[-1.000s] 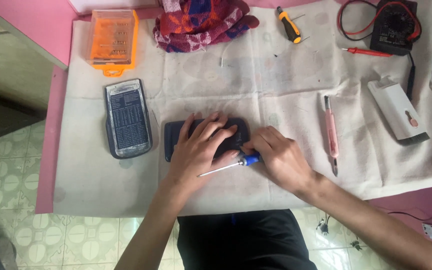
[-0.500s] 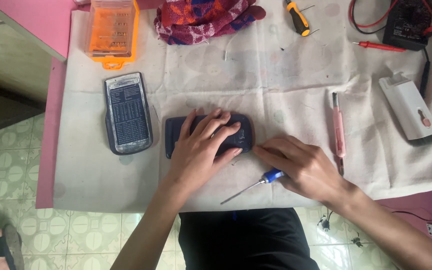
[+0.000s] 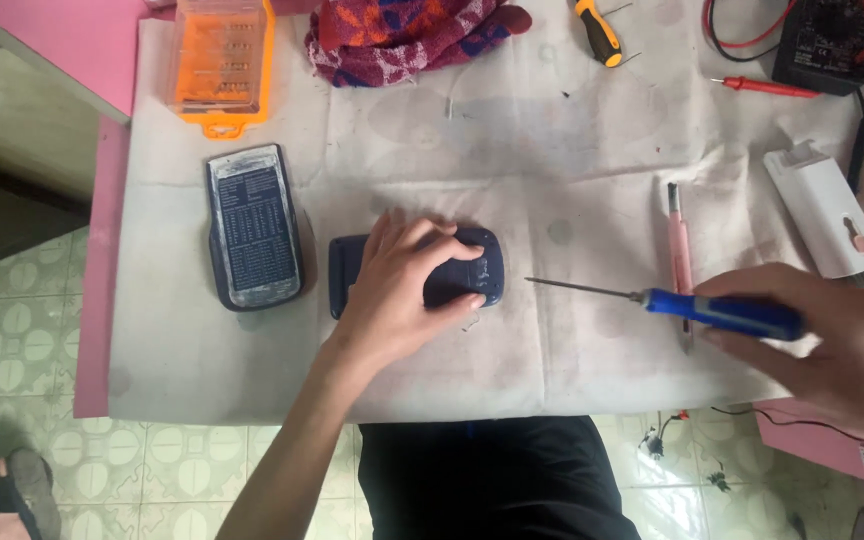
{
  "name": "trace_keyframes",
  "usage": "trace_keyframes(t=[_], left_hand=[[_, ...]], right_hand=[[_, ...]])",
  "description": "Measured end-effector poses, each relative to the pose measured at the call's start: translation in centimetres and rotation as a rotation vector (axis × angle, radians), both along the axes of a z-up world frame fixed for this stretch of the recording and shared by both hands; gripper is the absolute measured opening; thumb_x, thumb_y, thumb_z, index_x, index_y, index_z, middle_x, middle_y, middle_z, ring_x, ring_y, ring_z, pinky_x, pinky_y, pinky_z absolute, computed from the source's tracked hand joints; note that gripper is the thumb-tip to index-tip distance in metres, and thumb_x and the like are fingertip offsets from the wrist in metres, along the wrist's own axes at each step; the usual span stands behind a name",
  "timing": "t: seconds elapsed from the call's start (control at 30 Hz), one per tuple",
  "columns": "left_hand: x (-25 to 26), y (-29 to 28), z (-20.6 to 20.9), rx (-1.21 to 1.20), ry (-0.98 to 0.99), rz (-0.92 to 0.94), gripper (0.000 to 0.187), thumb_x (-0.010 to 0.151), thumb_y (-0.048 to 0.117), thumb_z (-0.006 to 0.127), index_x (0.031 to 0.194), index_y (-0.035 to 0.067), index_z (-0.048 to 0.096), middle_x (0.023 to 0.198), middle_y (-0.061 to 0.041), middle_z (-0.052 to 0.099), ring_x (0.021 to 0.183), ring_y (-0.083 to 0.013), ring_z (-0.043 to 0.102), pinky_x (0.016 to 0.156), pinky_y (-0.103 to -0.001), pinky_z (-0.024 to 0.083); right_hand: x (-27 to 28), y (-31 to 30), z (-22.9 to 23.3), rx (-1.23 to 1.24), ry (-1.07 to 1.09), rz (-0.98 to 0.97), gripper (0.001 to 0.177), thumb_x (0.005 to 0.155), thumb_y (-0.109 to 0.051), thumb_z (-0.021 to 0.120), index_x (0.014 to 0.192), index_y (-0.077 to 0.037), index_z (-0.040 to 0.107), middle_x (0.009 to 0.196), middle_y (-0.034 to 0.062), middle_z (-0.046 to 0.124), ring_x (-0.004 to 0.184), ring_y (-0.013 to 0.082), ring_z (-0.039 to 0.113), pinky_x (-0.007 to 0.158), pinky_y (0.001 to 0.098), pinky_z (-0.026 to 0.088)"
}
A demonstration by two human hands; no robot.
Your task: Unscrewing and prying open the back cover of a smartphone on a repair bench.
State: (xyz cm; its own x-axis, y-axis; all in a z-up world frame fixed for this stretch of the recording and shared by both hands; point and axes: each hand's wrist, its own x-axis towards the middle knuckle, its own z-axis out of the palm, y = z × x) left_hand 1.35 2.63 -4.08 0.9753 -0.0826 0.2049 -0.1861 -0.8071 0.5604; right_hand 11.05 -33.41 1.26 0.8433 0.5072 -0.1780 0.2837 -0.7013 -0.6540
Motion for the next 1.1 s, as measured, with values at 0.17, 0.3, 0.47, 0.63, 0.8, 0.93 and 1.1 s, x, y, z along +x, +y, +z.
trace_keyframes(t=[0.17,0.3,0.47,0.63,0.8,0.93,1.1], left_hand=[[0.4,-0.4,-0.3,-0.074,-0.018,0.084,0.031,0.076,0.031,0.082,0.106,0.025,0.078,0.106,0.002,0.061,0.120,-0.0162,0.061,0.122,-0.052,0.021],[0.3,-1.1,-0.3,-0.007,-0.050,0.138,0.030,0.076,0.035,0.081,0.105,0.030,0.080,0.111,0.001,0.059,0.121,-0.0170,0.059,0.122,-0.054,0.023],[0.2,-1.0,-0.3,0.042,-0.060,0.136,0.035,0.074,0.040,0.085,0.107,0.030,0.080,0.116,-0.002,0.060,0.122,-0.0259,0.058,0.122,-0.056,0.025],[0.2,-0.7,-0.7,0.017,-0.098,0.107,0.035,0.077,0.043,0.086,0.110,0.030,0.081,0.116,0.000,0.059,0.120,-0.0218,0.058,0.122,-0.053,0.027],[0.0,-0.4,-0.9,0.030,-0.088,0.083,0.042,0.075,0.041,0.091,0.115,0.030,0.080,0.118,0.001,0.058,0.119,-0.0172,0.057,0.125,-0.053,0.023],[0.0,-0.6,-1.1,0.059,-0.123,0.076,0.041,0.077,0.040,0.090,0.116,0.029,0.079,0.117,0.001,0.058,0.117,-0.0184,0.058,0.124,-0.054,0.025],[-0.2,-0.7,-0.9,0.094,-0.150,0.068,0.040,0.080,0.041,0.088,0.116,0.028,0.078,0.118,-0.001,0.060,0.116,-0.0228,0.058,0.124,-0.056,0.026]], right_hand=[[-0.2,0.1,0.4,0.177,-0.288,-0.014,0.053,0.074,-0.016,0.084,0.122,-0.002,0.064,0.104,0.0108,0.076,0.099,0.0184,0.075,0.087,0.0279,0.053],[-0.1,1.6,-3.3,0.534,-0.361,-0.119,0.044,0.088,-0.007,0.084,0.119,0.004,0.054,0.106,0.0147,0.063,0.093,0.0193,0.061,0.090,0.0266,0.048],[1.1,9.1,-3.8,0.614,-0.782,-0.176,0.040,0.114,-0.036,0.052,0.111,0.004,0.057,0.092,0.0132,0.054,0.081,0.0252,0.051,0.081,0.0406,0.042],[1.0,13.4,-2.7,0.680,-0.712,-0.187,0.036,0.112,-0.035,0.051,0.106,0.000,0.053,0.072,0.0057,0.052,0.062,0.0172,0.048,0.062,0.0341,0.038],[1.1,14.4,-2.6,0.692,-0.692,-0.195,0.034,0.113,-0.032,0.051,0.105,0.001,0.051,0.069,0.0028,0.049,0.060,0.0140,0.045,0.059,0.0312,0.036],[1.0,14.6,-2.5,0.724,-0.702,-0.158,0.031,0.112,-0.028,0.051,0.104,0.002,0.051,0.068,0.0035,0.048,0.059,0.0141,0.043,0.058,0.0316,0.035],[1.0,14.7,-2.5,0.735,-0.707,-0.071,0.022,0.111,-0.019,0.053,0.102,0.002,0.050,0.080,0.0092,0.051,0.065,0.0171,0.044,0.063,0.0328,0.037]])
